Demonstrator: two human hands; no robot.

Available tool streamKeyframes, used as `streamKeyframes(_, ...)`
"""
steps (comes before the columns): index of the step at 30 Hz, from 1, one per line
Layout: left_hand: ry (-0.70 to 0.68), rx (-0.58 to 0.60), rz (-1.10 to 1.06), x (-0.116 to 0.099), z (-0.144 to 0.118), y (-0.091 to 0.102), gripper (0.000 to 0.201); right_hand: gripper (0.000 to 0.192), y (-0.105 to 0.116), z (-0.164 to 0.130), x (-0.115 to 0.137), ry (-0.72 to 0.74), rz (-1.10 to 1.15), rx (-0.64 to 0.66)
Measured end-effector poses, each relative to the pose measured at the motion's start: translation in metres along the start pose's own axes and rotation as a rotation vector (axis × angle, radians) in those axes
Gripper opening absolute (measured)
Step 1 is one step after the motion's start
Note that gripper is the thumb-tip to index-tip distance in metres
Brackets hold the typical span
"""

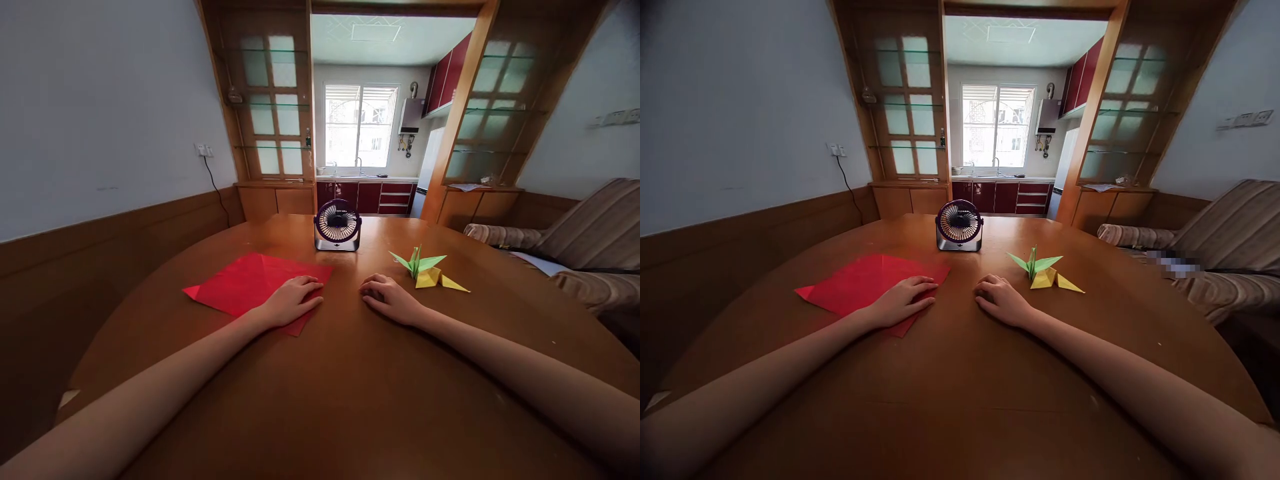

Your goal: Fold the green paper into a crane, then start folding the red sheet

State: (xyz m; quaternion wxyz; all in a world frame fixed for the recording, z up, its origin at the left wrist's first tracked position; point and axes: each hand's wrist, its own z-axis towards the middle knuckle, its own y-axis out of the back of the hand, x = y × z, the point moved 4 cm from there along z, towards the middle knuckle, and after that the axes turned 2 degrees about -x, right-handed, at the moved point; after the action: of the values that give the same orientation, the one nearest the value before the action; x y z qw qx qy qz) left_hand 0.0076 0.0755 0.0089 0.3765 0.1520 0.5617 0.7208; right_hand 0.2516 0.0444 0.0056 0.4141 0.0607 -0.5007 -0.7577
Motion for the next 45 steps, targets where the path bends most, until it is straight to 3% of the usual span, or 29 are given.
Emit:
streamKeyframes(11, -0.035, 0.020, -0.212, -0.039, 0.003, -0.010, 0.037, 0.037, -0.001, 0.001, 0.002, 0.031, -0.009, 0.010)
streamKeyframes(16, -0.028, 0.013, -0.409, -0.041, 0.005, -0.009, 0.032, 0.040, -0.007, 0.001, 0.001, 0.077, -0.038, 0.116)
streamKeyframes(22, 0.060, -0.041, -0.363, -0.010, 0.007, -0.001, 0.035, 0.041, -0.008, 0.001, 0.001, 0.056, -0.059, 0.132)
streamKeyframes(29, 0.237, -0.029, -0.040, 0.069, 0.001, 0.008, 0.055, 0.042, -0.008, 0.001, 0.001, 0.053, -0.070, 0.147)
streamKeyframes(33, 0.364, 0.038, 0.076, 0.104, -0.005, 0.012, 0.070, 0.042, -0.009, 0.001, 0.000, 0.064, -0.078, 0.162)
streamKeyframes(39, 0.434, 0.190, 0.160, 0.118, -0.010, 0.014, 0.079, 0.042, -0.009, 0.000, -0.001, 0.068, -0.066, 0.144)
streamKeyframes(45, 0.505, 0.208, 0.204, 0.125, -0.015, 0.019, 0.084, 0.042, -0.009, 0.000, 0.000, 0.072, -0.077, 0.150)
